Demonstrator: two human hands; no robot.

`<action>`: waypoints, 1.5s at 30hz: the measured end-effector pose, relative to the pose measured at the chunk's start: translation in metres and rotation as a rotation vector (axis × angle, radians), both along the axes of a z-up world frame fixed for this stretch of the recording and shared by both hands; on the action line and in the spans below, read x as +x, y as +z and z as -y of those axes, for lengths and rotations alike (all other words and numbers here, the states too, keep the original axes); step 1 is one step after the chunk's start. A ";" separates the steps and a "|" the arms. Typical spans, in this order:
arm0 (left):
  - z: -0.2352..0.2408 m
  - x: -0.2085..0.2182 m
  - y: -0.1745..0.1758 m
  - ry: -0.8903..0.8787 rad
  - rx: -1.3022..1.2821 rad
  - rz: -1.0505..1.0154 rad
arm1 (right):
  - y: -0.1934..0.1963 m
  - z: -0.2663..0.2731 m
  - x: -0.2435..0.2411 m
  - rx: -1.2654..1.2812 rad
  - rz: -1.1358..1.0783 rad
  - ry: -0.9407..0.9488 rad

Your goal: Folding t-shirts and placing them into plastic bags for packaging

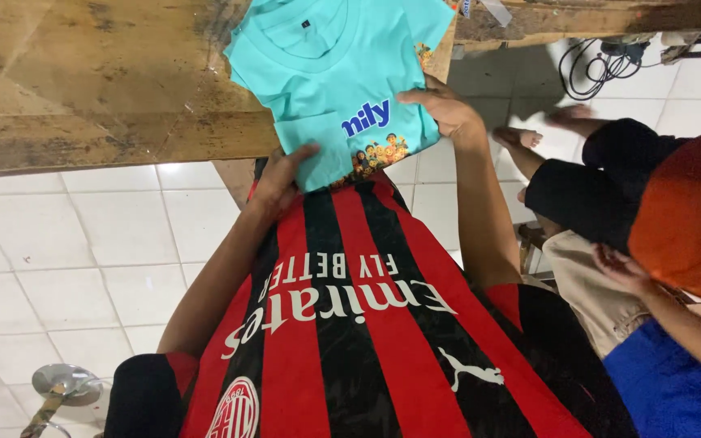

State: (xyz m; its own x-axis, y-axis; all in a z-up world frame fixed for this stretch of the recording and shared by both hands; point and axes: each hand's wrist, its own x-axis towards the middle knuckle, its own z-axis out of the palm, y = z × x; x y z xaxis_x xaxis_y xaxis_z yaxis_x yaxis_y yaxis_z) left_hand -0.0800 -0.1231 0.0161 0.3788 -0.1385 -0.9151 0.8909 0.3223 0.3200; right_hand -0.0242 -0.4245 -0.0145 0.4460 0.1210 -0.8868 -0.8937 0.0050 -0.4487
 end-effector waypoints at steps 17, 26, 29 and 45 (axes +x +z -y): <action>-0.027 0.084 0.107 -0.325 0.170 0.811 | 0.104 0.008 0.036 0.149 0.361 -0.144; -0.044 0.027 -0.110 -0.393 0.455 0.734 | -0.071 0.000 -0.034 0.151 0.361 -0.329; -0.035 0.030 -0.092 -0.367 0.534 0.647 | -0.037 -0.030 -0.029 0.132 0.338 -0.467; 0.014 0.034 -0.023 -0.735 0.272 0.942 | 0.066 -0.139 0.035 -0.500 0.247 0.524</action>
